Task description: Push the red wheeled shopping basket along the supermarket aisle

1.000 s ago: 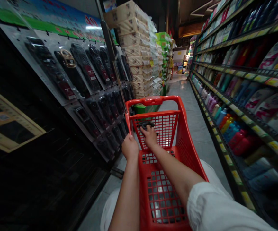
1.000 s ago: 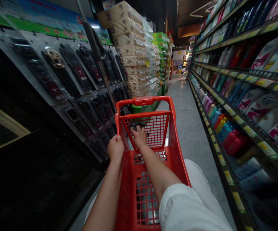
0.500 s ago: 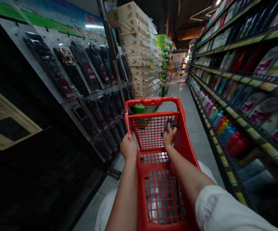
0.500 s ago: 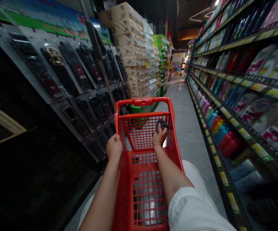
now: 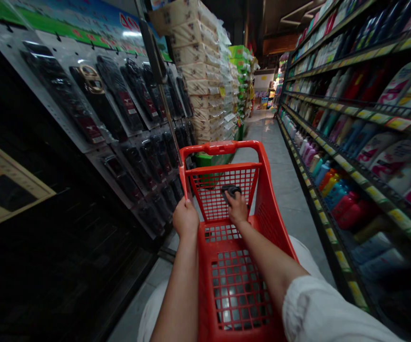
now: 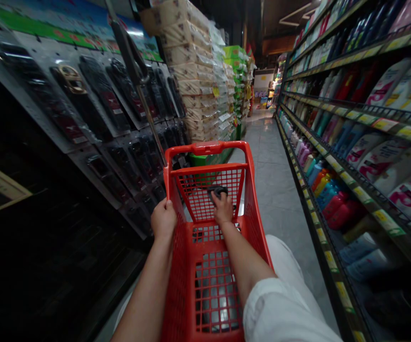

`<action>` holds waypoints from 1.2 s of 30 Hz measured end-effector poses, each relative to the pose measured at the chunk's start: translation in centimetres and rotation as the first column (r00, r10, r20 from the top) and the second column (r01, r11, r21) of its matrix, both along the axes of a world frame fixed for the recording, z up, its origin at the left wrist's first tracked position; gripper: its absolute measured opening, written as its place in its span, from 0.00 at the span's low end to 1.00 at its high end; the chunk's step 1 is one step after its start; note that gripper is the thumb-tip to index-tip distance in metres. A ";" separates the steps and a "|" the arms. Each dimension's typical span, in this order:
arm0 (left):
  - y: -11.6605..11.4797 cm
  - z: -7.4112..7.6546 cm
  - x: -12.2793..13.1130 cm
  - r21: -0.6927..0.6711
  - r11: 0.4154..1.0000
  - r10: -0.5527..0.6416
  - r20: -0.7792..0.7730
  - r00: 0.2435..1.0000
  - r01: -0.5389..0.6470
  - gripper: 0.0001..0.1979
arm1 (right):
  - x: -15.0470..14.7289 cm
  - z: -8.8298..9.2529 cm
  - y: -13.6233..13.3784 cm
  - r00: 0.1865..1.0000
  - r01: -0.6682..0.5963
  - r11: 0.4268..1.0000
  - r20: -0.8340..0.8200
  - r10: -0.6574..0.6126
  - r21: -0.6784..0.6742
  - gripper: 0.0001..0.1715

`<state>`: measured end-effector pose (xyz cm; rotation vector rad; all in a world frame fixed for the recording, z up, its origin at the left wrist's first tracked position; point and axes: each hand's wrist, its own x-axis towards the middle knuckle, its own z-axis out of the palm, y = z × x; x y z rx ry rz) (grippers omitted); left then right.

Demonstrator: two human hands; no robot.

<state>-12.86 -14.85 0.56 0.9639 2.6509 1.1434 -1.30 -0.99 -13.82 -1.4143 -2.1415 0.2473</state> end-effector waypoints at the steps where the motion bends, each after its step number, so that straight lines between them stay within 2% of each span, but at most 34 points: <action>1: 0.0 0.0 0.0 0.001 1.000 0.001 -0.003 1.000 -0.001 0.20 | 1.1 -0.5 0.5 0.988 0.133 0.991 -0.074 -0.133 -0.012 0.38; 3: 0.0 0.1 0.1 -0.003 1.000 0.006 -0.009 1.000 -0.006 0.20 | 2.6 -1.5 1.1 0.929 0.315 0.948 -0.185 -0.319 -0.053 0.38; 4: 0.0 0.1 0.1 -0.007 1.000 0.009 -0.011 1.000 -0.009 0.20 | 2.8 -1.8 1.2 0.908 0.353 0.933 -0.214 -0.360 -0.070 0.38; 6: 0.1 0.2 0.2 -0.013 1.000 0.013 -0.015 1.000 -0.013 0.19 | 2.1 -2.1 1.0 0.911 0.344 0.935 -0.214 -0.354 -0.082 0.38; 9: 0.2 0.1 0.3 -0.016 1.000 0.011 -0.019 1.000 -0.011 0.19 | -0.8 -1.7 -0.5 0.972 0.203 0.976 -0.108 -0.211 -0.081 0.40; 11: 0.3 0.0 0.2 -0.014 1.000 0.011 -0.019 1.000 -0.011 0.19 | -3.0 -1.3 -1.9 0.999 0.040 0.995 0.000 -0.040 -0.089 0.40; 13: 0.3 -0.2 0.1 -0.007 1.000 0.010 -0.020 1.000 -0.010 0.20 | -4.7 -0.9 -3.2 0.984 -0.132 0.985 0.106 0.144 -0.109 0.39; 15: 0.3 -0.3 0.0 0.004 1.000 0.004 -0.021 1.000 -0.004 0.20 | -5.4 -0.8 -3.9 0.943 -0.254 0.960 0.189 0.273 -0.121 0.36; 18: 0.3 -0.3 0.0 0.005 1.000 0.005 -0.010 1.000 -0.005 0.20 | -3.9 -1.3 -3.5 0.918 -0.286 0.951 0.250 0.307 -0.117 0.36; 21: 0.2 -0.3 0.0 0.003 1.000 0.008 0.012 1.000 -0.008 0.20 | -0.2 -2.8 -1.9 0.971 -0.119 0.988 0.195 0.137 -0.100 0.38; 23: 0.2 -0.3 0.0 0.016 1.000 0.004 0.019 1.000 -0.004 0.21 | 2.2 -4.2 -0.7 0.993 0.102 0.989 0.064 -0.096 -0.104 0.39; 26: 0.3 -0.3 0.1 0.028 1.000 -0.004 0.025 1.000 0.003 0.21 | 3.8 -6.1 0.4 0.919 0.327 0.932 -0.177 -0.352 -0.159 0.37; 29: 0.4 -0.3 0.1 0.026 1.000 -0.011 0.031 0.999 0.010 0.21 | 2.0 -6.8 0.3 0.847 0.368 0.909 -0.334 -0.414 -0.194 0.37; 32: 0.5 -0.4 0.2 0.033 0.999 -0.018 0.030 0.999 0.017 0.21 | -1.5 -6.2 -1.0 0.892 0.287 0.945 -0.317 -0.323 -0.156 0.38; 34: 0.5 -0.4 0.2 0.037 0.999 -0.013 0.026 1.000 0.012 0.20 | -3.5 -5.4 -2.3 0.968 0.154 0.979 -0.179 -0.176 -0.130 0.40; 36: 0.6 -0.5 0.1 0.035 0.999 -0.003 0.017 1.000 0.002 0.20 | -4.7 -4.6 -3.3 1.000 -0.008 0.991 0.018 0.010 -0.132 0.41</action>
